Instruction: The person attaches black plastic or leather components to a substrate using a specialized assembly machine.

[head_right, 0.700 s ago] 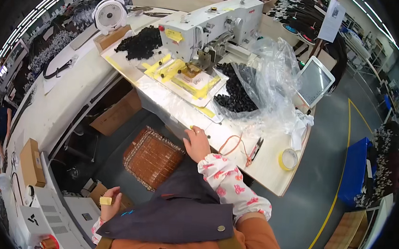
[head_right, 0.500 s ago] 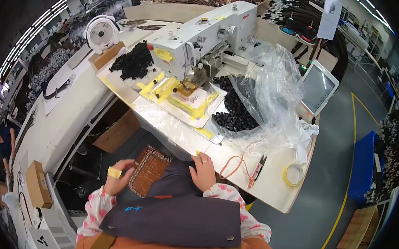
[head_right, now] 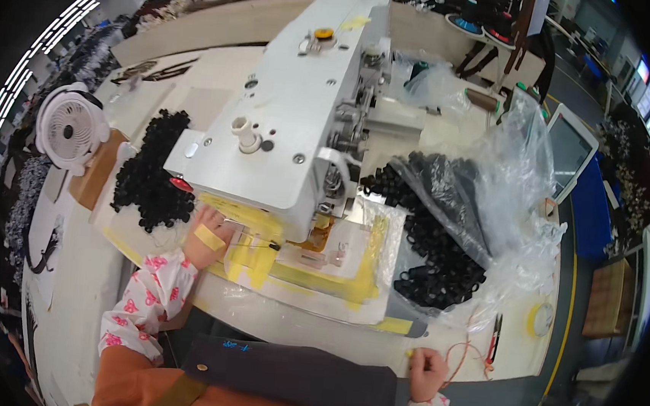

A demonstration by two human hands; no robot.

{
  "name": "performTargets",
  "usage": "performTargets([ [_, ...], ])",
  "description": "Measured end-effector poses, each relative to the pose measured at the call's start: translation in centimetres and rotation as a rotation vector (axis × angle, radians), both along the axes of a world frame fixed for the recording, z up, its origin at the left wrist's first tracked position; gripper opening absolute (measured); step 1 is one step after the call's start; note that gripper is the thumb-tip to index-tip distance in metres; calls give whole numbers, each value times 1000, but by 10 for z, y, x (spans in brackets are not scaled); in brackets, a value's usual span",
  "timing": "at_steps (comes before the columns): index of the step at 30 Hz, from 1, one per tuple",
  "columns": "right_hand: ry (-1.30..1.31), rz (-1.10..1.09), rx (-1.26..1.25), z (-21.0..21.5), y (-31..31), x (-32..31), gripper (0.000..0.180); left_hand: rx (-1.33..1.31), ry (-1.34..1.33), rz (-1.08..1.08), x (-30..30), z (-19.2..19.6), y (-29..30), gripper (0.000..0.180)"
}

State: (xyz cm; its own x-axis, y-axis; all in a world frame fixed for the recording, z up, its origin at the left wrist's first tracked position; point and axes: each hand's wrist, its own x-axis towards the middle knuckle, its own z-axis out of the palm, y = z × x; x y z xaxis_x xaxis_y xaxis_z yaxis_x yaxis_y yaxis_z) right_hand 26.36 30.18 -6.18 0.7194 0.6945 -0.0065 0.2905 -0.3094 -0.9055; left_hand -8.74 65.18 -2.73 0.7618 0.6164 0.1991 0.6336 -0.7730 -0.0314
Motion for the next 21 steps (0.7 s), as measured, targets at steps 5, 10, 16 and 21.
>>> performTargets([
  [5, -60, -355, 20, -10, 19, -11, 16, -45, -239, -77, -37, -31, 64, 32],
  [10, -208, -427, 57, -23, 31, 1, 18, -62, -361, -157, -32, -17, 74, 36],
  [16, -529, -494, 20, -22, 36, -4, 20, -42, -439, -197, -32, -33, 75, 36],
  [21, -514, -461, 125, -22, 52, -8, 14, -19, -512, -158, -55, -38, 66, 42],
])
